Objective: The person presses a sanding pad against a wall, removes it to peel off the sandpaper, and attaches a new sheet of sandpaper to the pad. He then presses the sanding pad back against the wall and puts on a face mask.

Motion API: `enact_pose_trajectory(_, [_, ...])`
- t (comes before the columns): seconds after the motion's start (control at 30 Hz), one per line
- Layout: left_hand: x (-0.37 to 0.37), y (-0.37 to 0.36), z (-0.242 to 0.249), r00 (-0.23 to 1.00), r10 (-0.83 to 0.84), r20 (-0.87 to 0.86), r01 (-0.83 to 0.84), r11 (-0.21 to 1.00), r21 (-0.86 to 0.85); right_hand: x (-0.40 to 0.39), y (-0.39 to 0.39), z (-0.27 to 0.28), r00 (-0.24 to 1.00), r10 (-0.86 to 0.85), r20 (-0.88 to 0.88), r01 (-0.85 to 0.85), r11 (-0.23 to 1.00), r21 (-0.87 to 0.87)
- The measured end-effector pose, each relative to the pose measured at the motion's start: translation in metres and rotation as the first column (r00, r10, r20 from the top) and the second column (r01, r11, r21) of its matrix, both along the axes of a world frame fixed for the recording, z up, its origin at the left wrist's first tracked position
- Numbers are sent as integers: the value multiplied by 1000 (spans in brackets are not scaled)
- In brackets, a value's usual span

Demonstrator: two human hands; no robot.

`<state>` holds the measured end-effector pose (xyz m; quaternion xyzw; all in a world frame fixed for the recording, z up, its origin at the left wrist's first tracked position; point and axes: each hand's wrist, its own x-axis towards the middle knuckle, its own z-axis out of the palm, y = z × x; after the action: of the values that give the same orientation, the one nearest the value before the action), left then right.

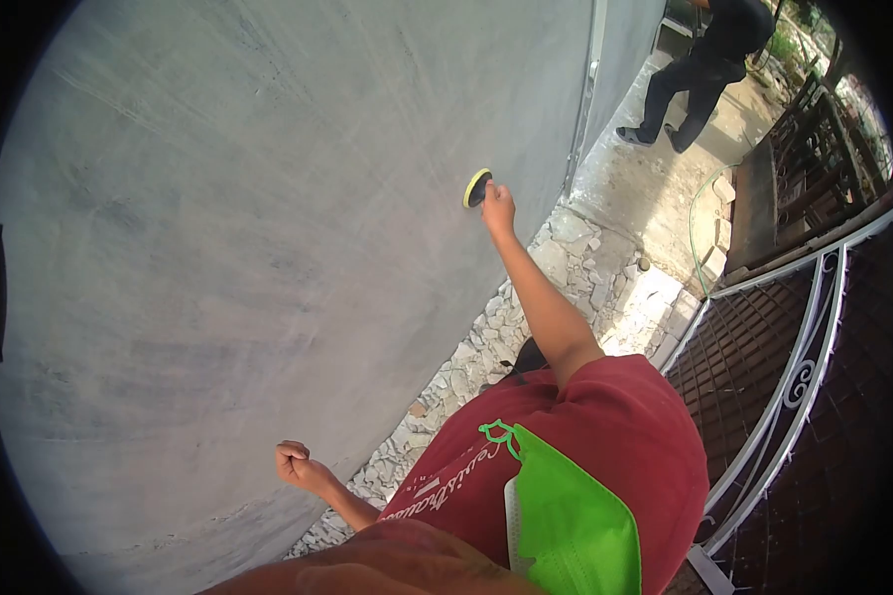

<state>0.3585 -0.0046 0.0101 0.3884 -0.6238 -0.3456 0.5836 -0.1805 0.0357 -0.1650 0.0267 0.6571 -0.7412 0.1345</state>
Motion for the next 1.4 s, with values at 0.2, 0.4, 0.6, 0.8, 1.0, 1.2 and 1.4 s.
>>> enact_pose_trajectory(0.2, [25, -15, -2, 1000, 15, -25, -16, 1000, -12, 82, -12, 9, 998, 3, -70, -10, 996, -90])
enact_pose_trajectory(0.4, [46, -18, -1, 998, 43, -36, -44, 998, -49, 19, -18, -7, 989, -131, 61, 137, 984, -115])
enact_pose_trajectory(0.6, [56, -29, -10, 995, 78, -56, -79, 997, -18, 98, -23, 24, 995, -11, -96, 13, 1000, 22])
enact_pose_trajectory(0.8, [49, -32, 7, 995, 83, -53, -87, 994, -63, 51, -26, 34, 980, -180, -87, 190, 974, 125])
enact_pose_trajectory(1.0, [56, -40, -1, 995, 65, -79, -69, 996, -51, 92, -30, 26, 983, -31, -183, 69, 976, 206])
enact_pose_trajectory(1.2, [53, -36, 8, 994, 95, -61, -99, 992, -79, 41, -38, 7, 990, -139, 37, 137, 989, 49])
enact_pose_trajectory(1.4, [72, -46, -7, 992, 79, -99, -88, 992, -85, 70, -40, -6, 999, 27, -43, -22, 993, 116])
